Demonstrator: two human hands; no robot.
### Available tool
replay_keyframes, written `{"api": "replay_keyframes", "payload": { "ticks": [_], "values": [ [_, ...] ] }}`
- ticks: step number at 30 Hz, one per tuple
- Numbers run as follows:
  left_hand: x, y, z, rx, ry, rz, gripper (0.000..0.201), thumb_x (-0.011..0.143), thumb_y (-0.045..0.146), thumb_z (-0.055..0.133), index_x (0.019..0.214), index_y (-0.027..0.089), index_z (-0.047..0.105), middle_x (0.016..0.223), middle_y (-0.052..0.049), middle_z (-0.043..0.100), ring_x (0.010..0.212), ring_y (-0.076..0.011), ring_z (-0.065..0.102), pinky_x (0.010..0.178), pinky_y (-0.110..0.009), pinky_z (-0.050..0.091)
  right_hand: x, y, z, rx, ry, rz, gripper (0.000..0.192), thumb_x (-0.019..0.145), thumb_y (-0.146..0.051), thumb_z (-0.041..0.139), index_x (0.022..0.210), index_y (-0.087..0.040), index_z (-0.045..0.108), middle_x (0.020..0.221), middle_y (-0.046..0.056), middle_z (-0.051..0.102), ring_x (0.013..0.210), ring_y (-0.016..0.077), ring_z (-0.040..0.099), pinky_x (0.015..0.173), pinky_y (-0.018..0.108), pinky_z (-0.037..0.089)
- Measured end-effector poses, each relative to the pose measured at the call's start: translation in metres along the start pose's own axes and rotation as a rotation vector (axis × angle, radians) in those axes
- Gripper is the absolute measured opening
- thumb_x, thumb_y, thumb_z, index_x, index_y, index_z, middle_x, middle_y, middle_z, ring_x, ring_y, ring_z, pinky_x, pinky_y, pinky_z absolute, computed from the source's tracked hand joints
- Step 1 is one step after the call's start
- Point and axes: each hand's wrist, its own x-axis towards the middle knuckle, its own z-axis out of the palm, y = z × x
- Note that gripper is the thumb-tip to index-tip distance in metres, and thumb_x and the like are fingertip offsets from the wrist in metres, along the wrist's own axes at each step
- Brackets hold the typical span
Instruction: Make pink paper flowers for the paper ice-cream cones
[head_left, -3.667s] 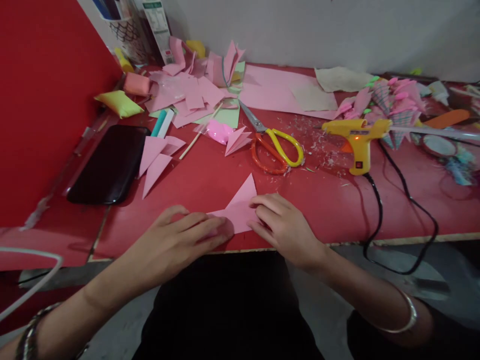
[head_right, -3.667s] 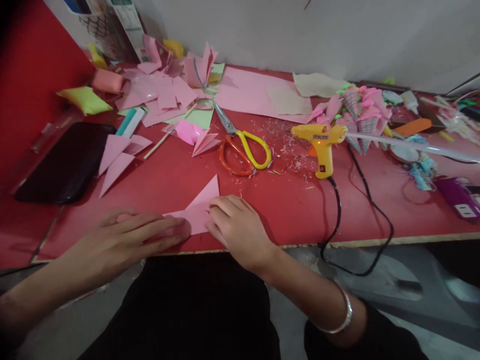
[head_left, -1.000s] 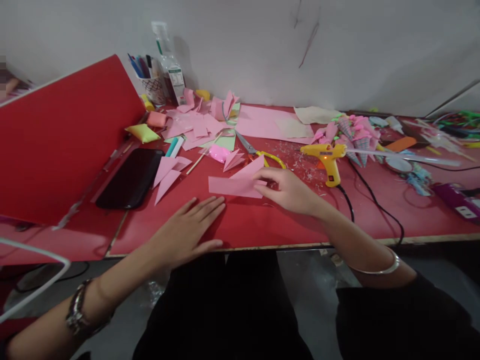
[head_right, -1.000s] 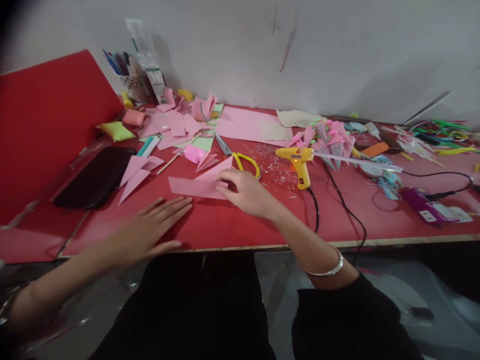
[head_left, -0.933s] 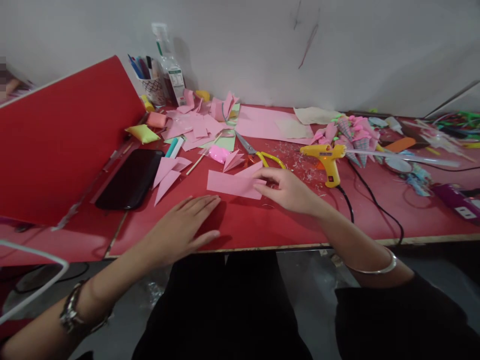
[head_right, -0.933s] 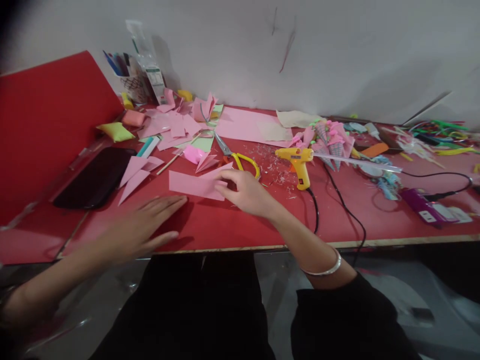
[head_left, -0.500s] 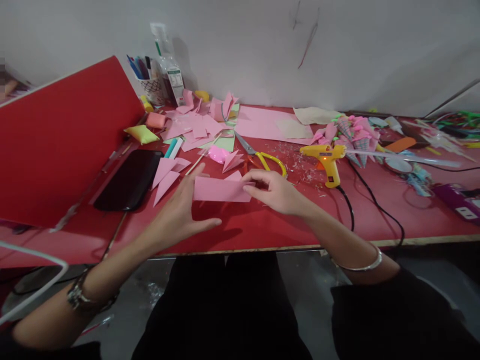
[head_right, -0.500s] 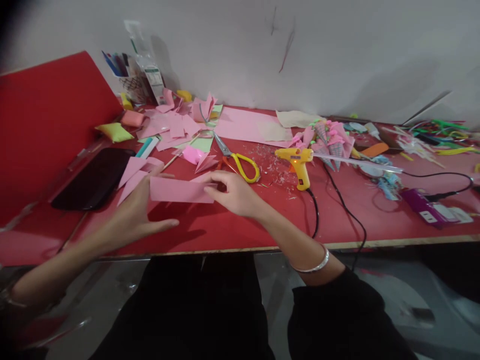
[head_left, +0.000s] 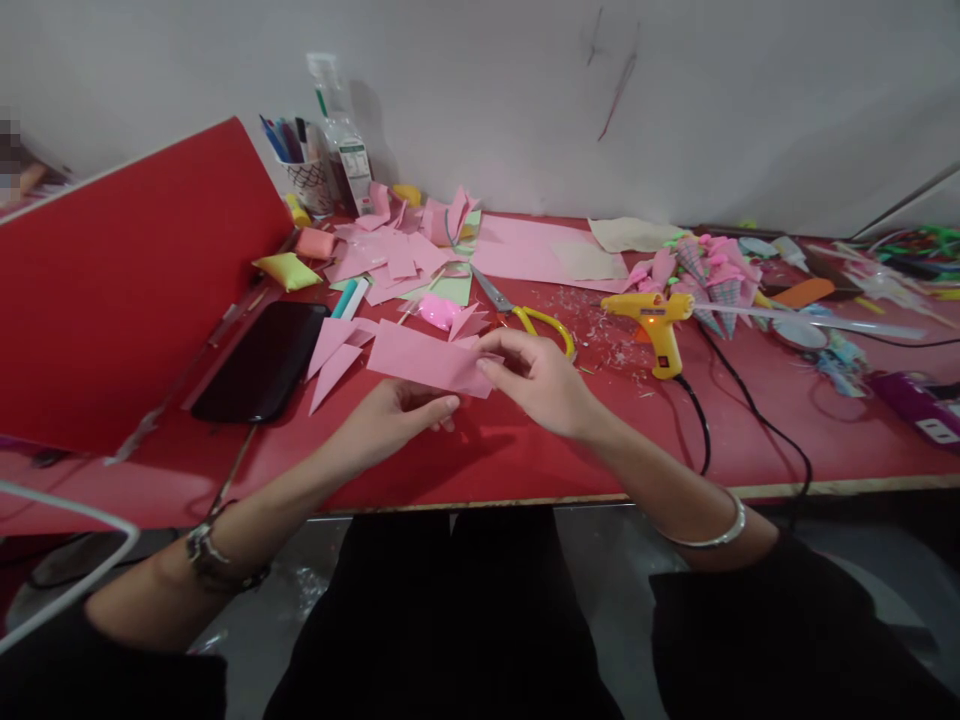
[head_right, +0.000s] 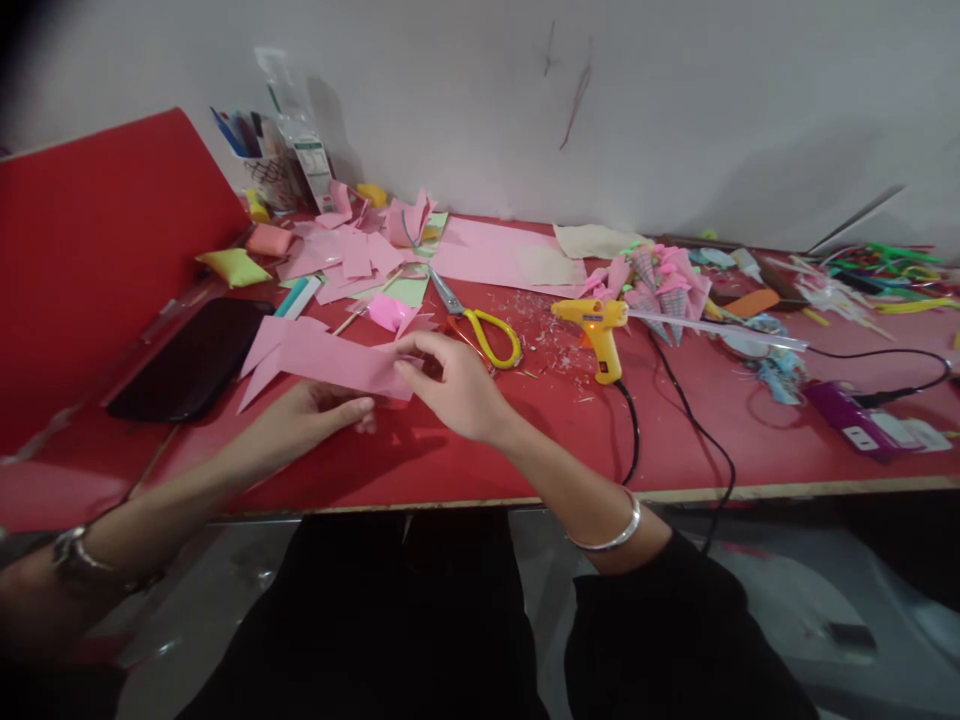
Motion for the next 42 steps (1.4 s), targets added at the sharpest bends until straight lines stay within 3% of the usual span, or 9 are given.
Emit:
{"api": "replay_keyframes", "payload": {
  "ticks": [5,11,15,18,22,24,27,34,42],
  "values": [
    [0.004,0.0,0.001,0.052,0.121,0.028,0.027,0.071,0.038,0.05,0.056,0.017,0.059,0.059,0.0,0.063,0.06,-0.0126,0.056,0.063,-0.026,0.043,-0.001,0.001,-0.004,-0.006,0.021,-0.007,0.01,0.076,-0.013,0.046,0.08,-0.014,0.055,0.077,0.0,0.058,0.067,0.0082,0.05,0.061,0.023,0.04],
    [0.015,-0.009,-0.027,0.145,0.296,0.086,0.031,0.07,0.029,0.05,0.042,0.017,0.048,0.045,0.003,0.051,0.053,-0.0097,0.049,0.059,-0.023,0.038,-0.008,0.006,-0.017,-0.081,0.063,0.021,0.009,0.075,-0.013,0.047,0.079,-0.014,0.055,0.074,0.001,0.056,0.065,0.0084,0.048,0.061,0.023,0.041],
    [0.018,-0.013,-0.042,0.084,0.494,0.081,0.041,0.083,0.03,0.035,0.044,0.018,0.044,0.039,0.005,0.039,0.04,-0.0065,0.036,0.046,-0.021,0.032,-0.017,0.01,-0.02,-0.188,-0.078,-0.07,0.011,0.074,-0.009,0.045,0.076,-0.015,0.055,0.078,0.002,0.052,0.072,0.0101,0.05,0.066,0.024,0.041],
    [0.015,-0.011,-0.039,0.218,0.554,0.24,0.038,0.085,0.023,0.028,0.053,0.018,0.047,0.049,0.003,0.046,0.048,-0.0081,0.044,0.049,-0.021,0.037,-0.021,0.011,-0.017,-0.274,-0.19,-0.132,0.013,0.076,-0.01,0.045,0.077,-0.015,0.057,0.084,0.004,0.049,0.078,0.0111,0.049,0.072,0.025,0.041],
    [0.009,-0.006,-0.022,0.66,0.372,0.626,0.014,0.08,0.021,0.043,0.088,0.014,0.053,0.081,-0.004,0.057,0.076,-0.0138,0.052,0.069,-0.027,0.043,-0.017,0.013,-0.011,-0.393,-0.259,-0.141,0.016,0.077,-0.01,0.045,0.077,-0.017,0.059,0.091,0.004,0.044,0.087,0.0126,0.048,0.082,0.029,0.038],
    [0.007,-0.007,-0.012,0.917,0.145,0.688,0.02,0.082,0.024,0.042,0.097,0.015,0.052,0.094,-0.007,0.057,0.087,-0.0177,0.051,0.076,-0.032,0.042,-0.013,0.015,-0.009,-0.422,-0.279,-0.135,0.017,0.077,-0.01,0.045,0.078,-0.017,0.06,0.093,0.005,0.043,0.089,0.0129,0.047,0.083,0.029,0.037],
    [0.003,-0.014,-0.001,1.141,-0.033,0.639,0.025,0.084,0.027,0.04,0.099,0.013,0.054,0.096,-0.008,0.057,0.088,-0.019,0.051,0.08,-0.034,0.041,-0.009,0.019,-0.008,-0.42,-0.283,-0.114,0.02,0.077,-0.01,0.043,0.079,-0.017,0.061,0.089,0.005,0.046,0.084,0.0122,0.049,0.08,0.028,0.038],
    [-0.005,-0.015,0.012,1.255,-0.045,0.522,0.029,0.084,0.021,0.042,0.108,0.012,0.054,0.093,-0.008,0.057,0.089,-0.0206,0.051,0.077,-0.033,0.044,-0.011,0.024,-0.006,-0.234,-0.118,0.221,0.021,0.073,-0.011,0.041,0.066,-0.016,0.06,0.067,0.001,0.061,0.064,0.0112,0.052,0.061,0.024,0.038],
    [-0.007,-0.012,0.023,1.265,0.042,0.346,0.032,0.082,0.021,0.043,0.111,0.009,0.051,0.094,-0.009,0.056,0.086,-0.0196,0.053,0.073,-0.03,0.046,-0.017,0.027,0.004,-0.143,-0.052,0.287,0.008,0.075,-0.019,0.045,0.078,-0.016,0.053,0.052,-0.006,0.043,0.049,0.0077,0.04,0.048,0.02,0.03]
  ]
}}
